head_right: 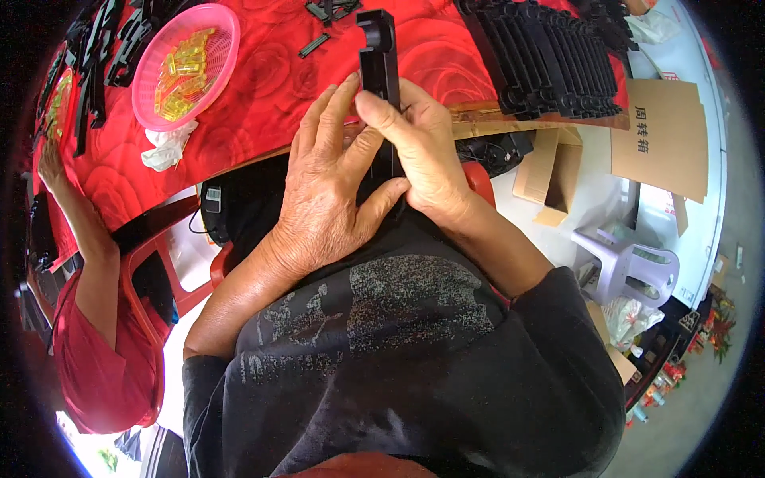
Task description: The person picks a level vial from a basket and inserts it into a black plastic housing, pressing it firmly into place by hand.
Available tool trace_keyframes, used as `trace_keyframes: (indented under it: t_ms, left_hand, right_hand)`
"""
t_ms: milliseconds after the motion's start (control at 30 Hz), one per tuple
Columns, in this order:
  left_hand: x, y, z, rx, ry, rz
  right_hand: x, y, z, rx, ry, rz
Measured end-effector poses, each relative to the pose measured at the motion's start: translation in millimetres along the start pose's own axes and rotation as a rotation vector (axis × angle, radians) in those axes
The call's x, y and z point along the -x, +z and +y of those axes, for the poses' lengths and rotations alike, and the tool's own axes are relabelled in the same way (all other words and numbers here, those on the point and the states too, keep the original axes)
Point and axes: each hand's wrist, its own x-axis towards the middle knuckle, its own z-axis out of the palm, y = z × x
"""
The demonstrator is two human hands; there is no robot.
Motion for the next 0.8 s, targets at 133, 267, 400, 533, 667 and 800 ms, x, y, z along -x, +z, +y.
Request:
trace_keyframes:
  t_ms: [133, 267, 400, 533, 667, 800]
  left_hand:
    - [-10.9, 6.6, 7.5, 0.249, 0.056, 0.094]
    - [-10.1, -0.3, 6.0, 0.273, -0.018, 0.183]
    - [-3.8, -10.1, 3.8, 0.248, 0.005, 0.101]
    - [1.1, -18.3, 0.9, 0.284, 0.016, 0.075]
    - [6.9, -25.6, -1.4, 0.309, 0.025, 0.025]
    - [8.8, -29.7, -7.2, 0.289, 0.013, 0.01]
  right_hand:
    - [-7.0, -20.3, -23.6, 0.177, -0.116, 0.035]
    - [-27.9, -50.3, -56.5, 0.473, -0.359, 0.193]
    - [-51.9, -96.9, -89.1, 0.769, -0.543, 0.384]
    - [-65.7, -123.9, -110.8, 1.221, -0.552, 0.545]
    - [-80.7, -146.8, -107.0, 1.396, -0.672, 0.566]
    - [-89.3, -137.8, -104.4, 1.546, -0.612, 0.573]
